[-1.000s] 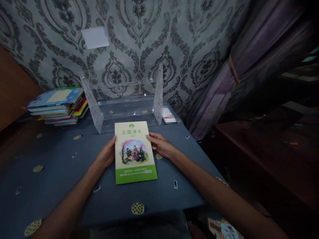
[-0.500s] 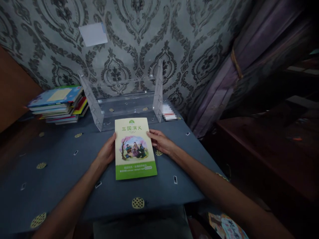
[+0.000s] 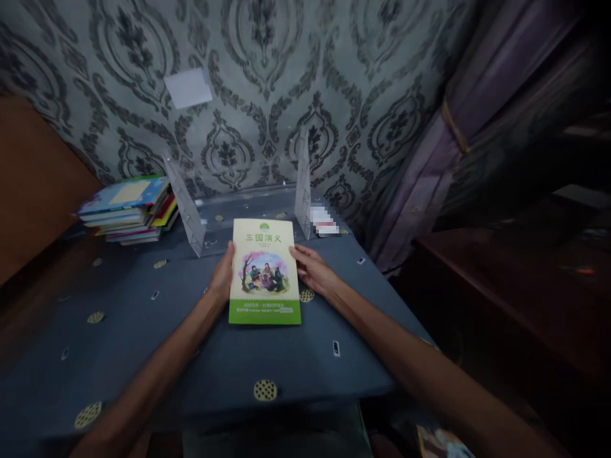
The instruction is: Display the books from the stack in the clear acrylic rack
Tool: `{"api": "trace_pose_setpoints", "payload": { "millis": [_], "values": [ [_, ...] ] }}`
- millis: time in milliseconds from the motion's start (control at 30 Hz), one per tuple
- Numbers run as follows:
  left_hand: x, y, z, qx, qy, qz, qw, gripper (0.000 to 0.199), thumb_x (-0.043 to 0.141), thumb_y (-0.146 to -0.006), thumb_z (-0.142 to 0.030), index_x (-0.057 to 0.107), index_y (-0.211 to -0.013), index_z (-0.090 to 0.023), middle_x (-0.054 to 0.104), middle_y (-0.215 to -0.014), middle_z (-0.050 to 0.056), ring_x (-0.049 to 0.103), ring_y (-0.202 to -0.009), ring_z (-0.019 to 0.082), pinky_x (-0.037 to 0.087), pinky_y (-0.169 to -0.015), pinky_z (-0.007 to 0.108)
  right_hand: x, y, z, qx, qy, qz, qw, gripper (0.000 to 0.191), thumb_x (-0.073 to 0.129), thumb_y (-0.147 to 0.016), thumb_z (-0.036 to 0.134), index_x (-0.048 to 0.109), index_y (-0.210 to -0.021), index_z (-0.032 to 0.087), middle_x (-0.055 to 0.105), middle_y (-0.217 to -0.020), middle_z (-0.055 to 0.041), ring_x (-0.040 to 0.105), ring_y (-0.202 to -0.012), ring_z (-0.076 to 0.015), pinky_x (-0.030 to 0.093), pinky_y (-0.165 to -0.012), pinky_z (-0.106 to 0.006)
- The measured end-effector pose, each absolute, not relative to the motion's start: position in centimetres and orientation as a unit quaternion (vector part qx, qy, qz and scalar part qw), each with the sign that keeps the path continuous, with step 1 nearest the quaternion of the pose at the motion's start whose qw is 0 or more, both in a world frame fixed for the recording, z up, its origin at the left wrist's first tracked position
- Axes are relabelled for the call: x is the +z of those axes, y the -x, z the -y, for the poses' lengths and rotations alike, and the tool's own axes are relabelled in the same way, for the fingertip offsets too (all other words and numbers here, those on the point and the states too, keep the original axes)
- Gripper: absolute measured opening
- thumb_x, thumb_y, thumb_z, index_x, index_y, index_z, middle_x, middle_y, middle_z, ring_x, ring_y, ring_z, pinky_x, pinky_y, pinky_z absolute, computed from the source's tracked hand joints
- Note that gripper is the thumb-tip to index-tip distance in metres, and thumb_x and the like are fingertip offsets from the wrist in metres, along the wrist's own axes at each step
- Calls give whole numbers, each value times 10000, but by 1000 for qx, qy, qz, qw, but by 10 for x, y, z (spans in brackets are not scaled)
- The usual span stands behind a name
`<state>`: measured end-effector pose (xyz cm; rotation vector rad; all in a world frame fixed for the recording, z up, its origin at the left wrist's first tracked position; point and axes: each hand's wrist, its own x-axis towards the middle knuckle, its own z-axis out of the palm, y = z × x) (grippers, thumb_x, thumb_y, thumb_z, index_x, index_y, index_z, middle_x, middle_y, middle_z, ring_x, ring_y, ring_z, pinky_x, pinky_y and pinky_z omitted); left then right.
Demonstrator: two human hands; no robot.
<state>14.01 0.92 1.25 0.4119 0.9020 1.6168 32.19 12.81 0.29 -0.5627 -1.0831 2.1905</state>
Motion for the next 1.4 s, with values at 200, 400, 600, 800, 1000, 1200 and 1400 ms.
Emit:
{"api": "trace_pose_setpoints", "payload": {
  "millis": [200,400,600,800,1000,1200,1400],
  "values": [
    [30,-150,-21,715,-247,-452,472,633,665,-830,-647,703,-1187,-126,738,-1212,161,641,-1232,356,482,-1098,481,12,-325,-131,801,215,423,364,461,946,-523,476,685,-748,171,629,-654,30,394,-460,-29,175,-364,-164],
    [57,-152,-30,701,-338,-540,320,717,647,-742,-776,759,-1005,-119,776,-1090,154,673,-1164,354,502,-1051,445,31,-328,-133,741,198,485,419,499,881,-585,590,673,-777,180,570,-620,42,343,-459,-40,180,-391,-179],
    [80,-145,-39,718,-355,-533,272,732,566,-775,-810,757,-1063,-165,793,-1023,107,683,-1147,336,551,-977,402,61,-326,-142,656,168,589,440,487,782,-687,647,651,-797,191,494,-580,56,330,-468,-71,214,-412,-208],
    [108,-135,-45,747,-359,-491,268,749,607,-743,-804,756,-1003,-118,793,-917,147,720,-1051,347,588,-902,413,92,-312,-161,601,118,662,432,496,707,-753,683,630,-802,196,491,-608,52,367,-492,-84,264,-422,-210],
    [117,-123,-48,765,-328,-490,261,668,628,-741,-782,746,-912,-147,772,-774,117,749,-854,316,608,-695,368,105,-298,-173,567,96,709,409,466,667,-807,657,620,-830,194,499,-638,47,383,-504,-90,315,-446,-223],
    [115,-116,-47,751,-323,-528,230,659,627,-690,-825,668,-730,-168,642,-555,25,593,-484,166,445,-445,251,101,-289,-173,550,89,730,395,475,628,-834,669,576,-792,199,465,-659,47,398,-552,-98,342,-479,-219],
    [109,-112,-49,752,-333,-520,232,632,644,-700,-802,653,-769,-173,619,-559,-7,559,-478,134,426,-456,229,101,-288,-173,559,99,733,374,473,627,-838,668,606,-862,196,487,-691,38,446,-567,-103,385,-444,-202]
  ]
}}
